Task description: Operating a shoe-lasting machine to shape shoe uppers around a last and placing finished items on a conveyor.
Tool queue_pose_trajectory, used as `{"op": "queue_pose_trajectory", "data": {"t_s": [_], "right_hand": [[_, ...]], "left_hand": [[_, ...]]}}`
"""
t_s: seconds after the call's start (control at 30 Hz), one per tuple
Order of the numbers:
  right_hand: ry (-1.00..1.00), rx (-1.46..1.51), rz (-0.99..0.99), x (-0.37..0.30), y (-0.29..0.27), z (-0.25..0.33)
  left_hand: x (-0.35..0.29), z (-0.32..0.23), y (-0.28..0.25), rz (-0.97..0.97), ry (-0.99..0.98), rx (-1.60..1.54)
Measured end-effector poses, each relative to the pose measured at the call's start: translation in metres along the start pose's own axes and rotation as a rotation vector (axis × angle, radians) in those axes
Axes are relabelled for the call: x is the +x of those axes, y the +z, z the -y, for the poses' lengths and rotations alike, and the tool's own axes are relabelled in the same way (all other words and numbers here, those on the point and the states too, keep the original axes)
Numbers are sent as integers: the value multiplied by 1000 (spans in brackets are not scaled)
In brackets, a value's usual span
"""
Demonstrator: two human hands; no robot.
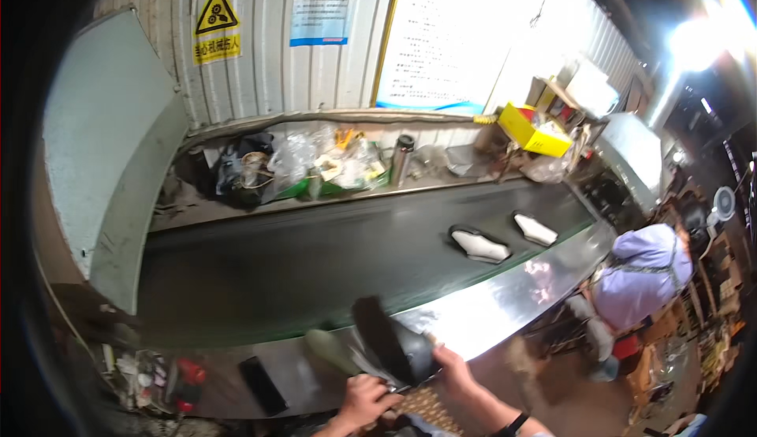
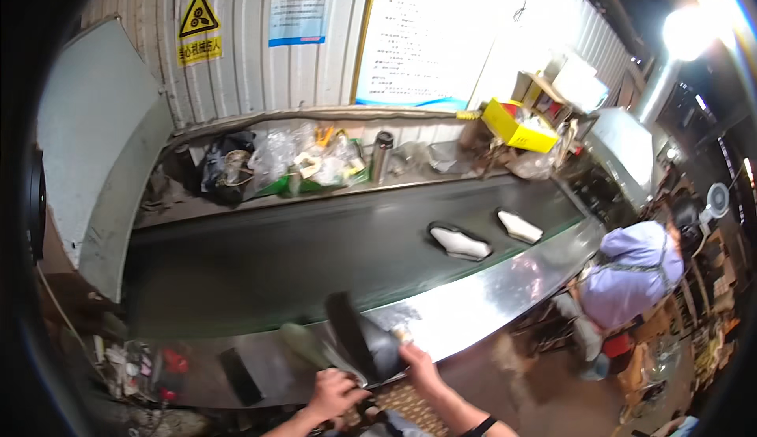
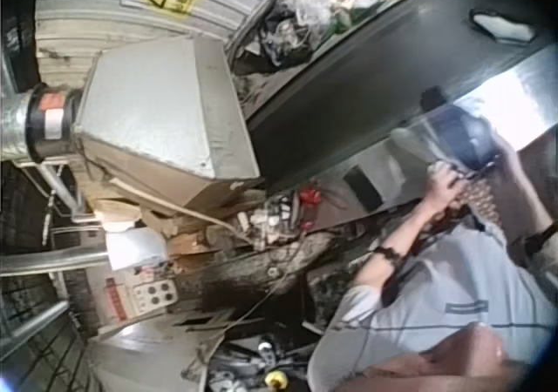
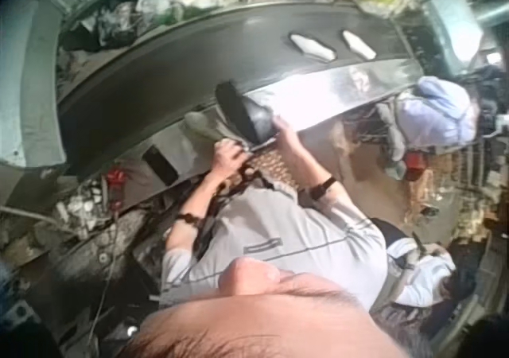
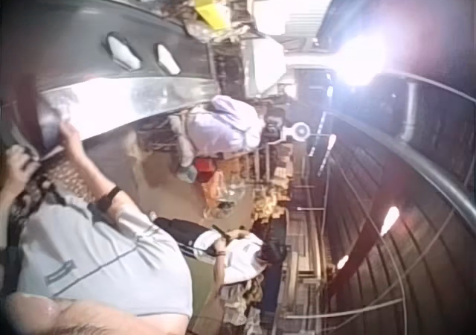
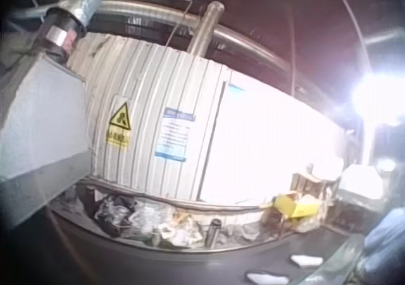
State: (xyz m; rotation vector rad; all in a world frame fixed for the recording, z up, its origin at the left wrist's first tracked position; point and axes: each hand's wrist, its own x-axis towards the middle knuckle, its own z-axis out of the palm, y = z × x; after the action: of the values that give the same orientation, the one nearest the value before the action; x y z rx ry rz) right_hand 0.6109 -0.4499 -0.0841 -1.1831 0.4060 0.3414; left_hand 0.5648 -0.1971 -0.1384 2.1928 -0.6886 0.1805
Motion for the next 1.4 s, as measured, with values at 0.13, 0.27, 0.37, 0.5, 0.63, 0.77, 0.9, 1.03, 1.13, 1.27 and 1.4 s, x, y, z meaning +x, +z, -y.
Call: {"op": "queue_pose_trajectory", "data": {"t_s": [0.13,0.27,0.37,0.5,0.63,0.77,0.9,1.03,1.13,1.27,1.4], "right_hand": [[-504,-714,212,-44,7,-21],[-1060,-1330,556,-45,-7,-73],[-1097,-1315,549,-34,9,-87],[-1025,-902,320,0,25,-99],[-718,-912,245,8,35,-100],[-645,-893,394,-15,-6,-85],[-753,-1070,556,-11,-31,-79],[-706,-972,761,20,-55,-93],[-683,-944,779,14,-45,-86],[-604,-900,771,4,-35,-66],[77,-516,862,20,12,-36]], "left_hand": [[61,21,-59,-622,-1119,-1710],[41,103,-63,-348,-1260,-1277],[31,144,-60,-431,-1156,-665],[56,158,-44,-506,-1083,-201],[61,146,-30,-652,-971,168],[26,122,-13,-485,-1262,-247],[54,65,5,-525,-1342,12],[68,55,14,-468,-1379,124],[51,68,14,-530,-1399,43],[38,65,-2,-666,-1376,-105],[14,31,-43,-817,-1364,-232]]}}
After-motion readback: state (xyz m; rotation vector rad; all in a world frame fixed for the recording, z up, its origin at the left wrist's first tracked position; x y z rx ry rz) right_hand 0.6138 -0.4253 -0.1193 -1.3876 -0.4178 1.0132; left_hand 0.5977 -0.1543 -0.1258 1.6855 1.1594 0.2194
